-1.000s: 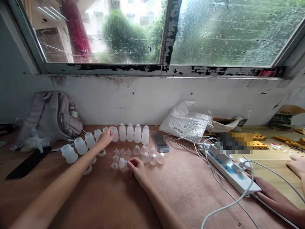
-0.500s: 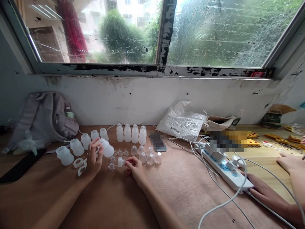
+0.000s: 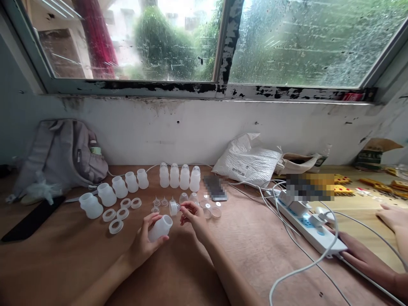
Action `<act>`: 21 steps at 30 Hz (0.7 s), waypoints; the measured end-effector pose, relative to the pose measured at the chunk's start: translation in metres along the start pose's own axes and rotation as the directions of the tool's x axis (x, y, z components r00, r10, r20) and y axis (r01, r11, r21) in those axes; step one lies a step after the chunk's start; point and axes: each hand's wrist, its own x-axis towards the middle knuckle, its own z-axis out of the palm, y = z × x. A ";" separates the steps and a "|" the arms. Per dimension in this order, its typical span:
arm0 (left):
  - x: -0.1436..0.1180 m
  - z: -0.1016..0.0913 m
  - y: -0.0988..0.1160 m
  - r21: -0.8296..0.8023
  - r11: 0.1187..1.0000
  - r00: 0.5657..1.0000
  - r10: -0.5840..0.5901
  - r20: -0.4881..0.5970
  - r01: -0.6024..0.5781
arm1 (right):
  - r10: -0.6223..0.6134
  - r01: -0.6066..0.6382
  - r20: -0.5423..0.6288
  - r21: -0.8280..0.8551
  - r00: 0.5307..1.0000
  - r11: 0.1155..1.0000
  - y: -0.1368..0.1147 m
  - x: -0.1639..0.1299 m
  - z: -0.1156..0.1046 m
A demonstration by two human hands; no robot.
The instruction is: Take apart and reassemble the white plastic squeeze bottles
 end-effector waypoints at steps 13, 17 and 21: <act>0.005 -0.004 0.008 0.079 0.997 1.000 0.022 0.015 -0.023 | -0.117 0.178 0.177 -0.383 0.977 0.906 -0.011 0.000 -0.016; 0.005 -0.005 0.009 0.084 0.996 1.000 0.020 0.015 -0.021 | -0.093 0.170 0.201 -0.407 0.975 0.897 -0.008 0.000 -0.016; 0.005 -0.004 0.008 0.086 0.996 0.999 0.030 0.025 -0.032 | -0.085 0.171 0.216 -0.421 0.973 0.891 -0.007 0.000 -0.014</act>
